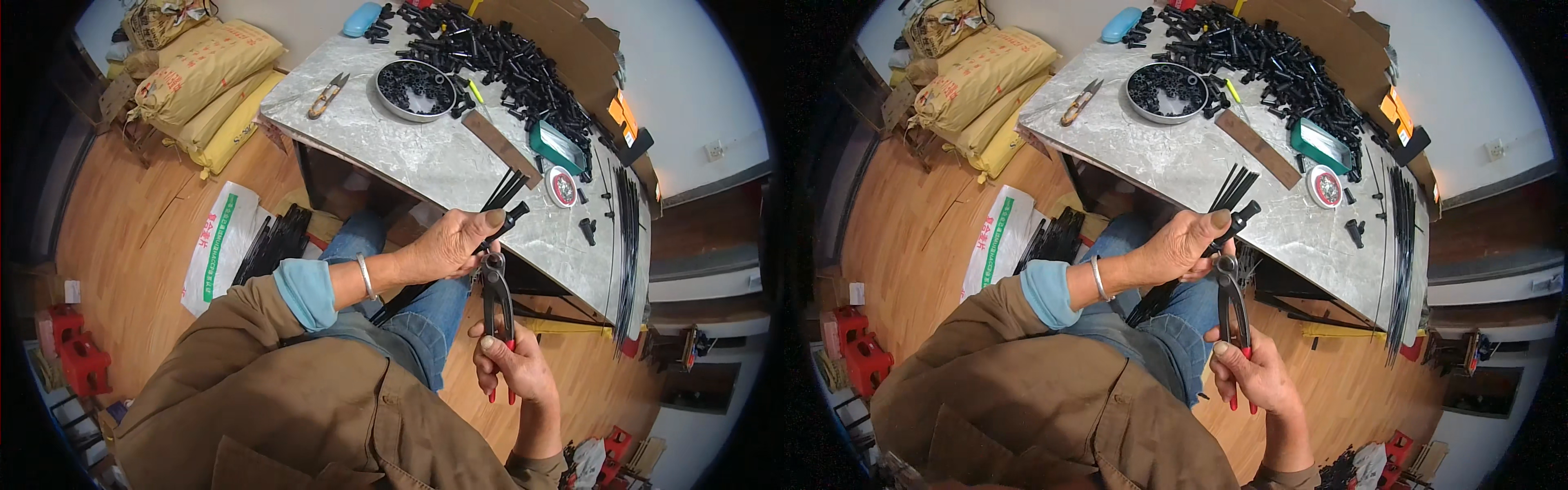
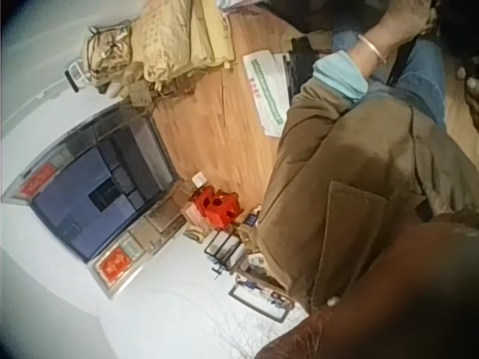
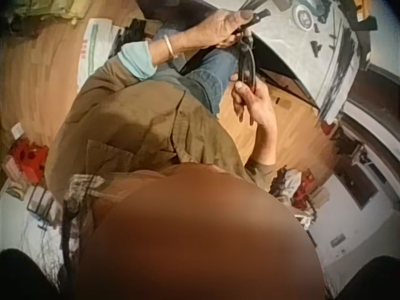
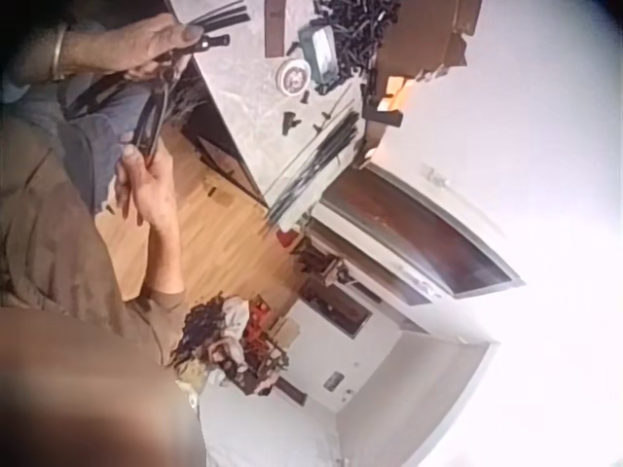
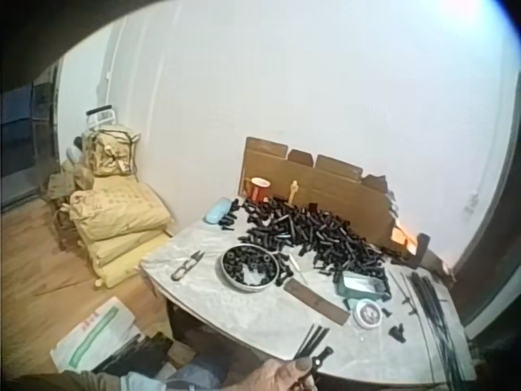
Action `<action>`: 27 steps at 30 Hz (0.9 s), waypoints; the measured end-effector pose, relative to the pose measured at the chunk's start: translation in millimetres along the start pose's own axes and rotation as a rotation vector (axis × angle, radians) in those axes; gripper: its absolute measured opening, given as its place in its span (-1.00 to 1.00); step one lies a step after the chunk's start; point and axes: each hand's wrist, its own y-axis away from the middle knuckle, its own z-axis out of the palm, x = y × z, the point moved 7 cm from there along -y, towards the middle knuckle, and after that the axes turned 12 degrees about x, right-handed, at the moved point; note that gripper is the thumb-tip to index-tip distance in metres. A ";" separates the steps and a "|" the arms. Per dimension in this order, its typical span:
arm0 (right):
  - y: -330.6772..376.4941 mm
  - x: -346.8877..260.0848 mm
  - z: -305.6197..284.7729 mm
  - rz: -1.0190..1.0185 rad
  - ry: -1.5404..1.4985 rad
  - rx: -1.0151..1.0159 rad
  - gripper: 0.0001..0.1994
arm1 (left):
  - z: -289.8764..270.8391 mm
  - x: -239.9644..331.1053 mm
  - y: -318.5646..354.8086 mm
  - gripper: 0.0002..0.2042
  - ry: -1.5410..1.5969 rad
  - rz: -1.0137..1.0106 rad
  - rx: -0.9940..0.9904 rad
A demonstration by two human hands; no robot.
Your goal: Bundling a set of black rods together with zip ties and trimming the ends using pliers.
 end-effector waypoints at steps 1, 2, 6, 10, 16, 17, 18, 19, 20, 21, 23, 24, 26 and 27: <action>0.2 0.3 -0.9 0.006 0.007 0.003 -0.64 | 0.9 -0.5 0.0 -0.32 0.002 0.000 -0.004; -0.4 1.0 0.0 0.006 0.008 0.007 -0.64 | 0.8 -0.2 0.3 -0.32 -0.006 0.011 0.002; -4.0 -5.2 5.2 -0.081 -0.074 -0.007 -0.54 | -2.1 -0.9 -1.3 -0.32 -0.078 0.056 0.013; -1.6 -11.9 5.4 -0.039 -0.024 -0.021 -0.52 | -2.9 1.4 0.5 -0.31 -0.075 0.063 0.026; 5.0 -12.6 6.7 0.068 -0.064 -0.039 -0.68 | 1.2 7.0 4.6 -0.33 -0.128 0.086 0.018; 6.4 -15.2 5.7 0.065 -0.073 -0.030 -0.68 | 2.5 6.3 5.2 -0.34 -0.093 0.073 0.018; 7.7 -15.7 5.3 0.096 -0.024 -0.046 -0.72 | 3.3 5.7 5.4 -0.34 -0.058 0.058 0.018; 7.8 -16.5 5.1 0.127 0.025 -0.068 -0.74 | 3.2 4.4 4.8 -0.34 -0.065 0.054 0.010; 8.4 -19.4 5.5 0.147 0.051 -0.045 -0.76 | 0.5 2.7 5.7 -0.35 -0.060 0.059 0.024; 7.5 -27.9 9.0 0.140 0.043 -0.046 -0.76 | -1.6 1.0 6.8 -0.35 -0.055 0.065 0.037; 5.6 -44.2 -1.2 0.108 0.568 0.142 -0.78 | -3.9 1.2 5.8 -0.36 -0.037 0.052 0.054; -8.9 -43.1 -10.9 -0.395 0.780 0.201 -0.78 | -5.2 0.7 4.9 -0.37 -0.032 0.033 0.053; -7.6 -43.4 -4.5 -0.161 0.660 0.141 -0.81 | -12.6 -5.2 1.1 -0.37 -0.027 -0.013 0.073; -5.8 -33.6 -1.7 0.077 0.533 0.082 -0.83 | -13.8 -5.7 -2.3 -0.37 -0.028 -0.009 0.075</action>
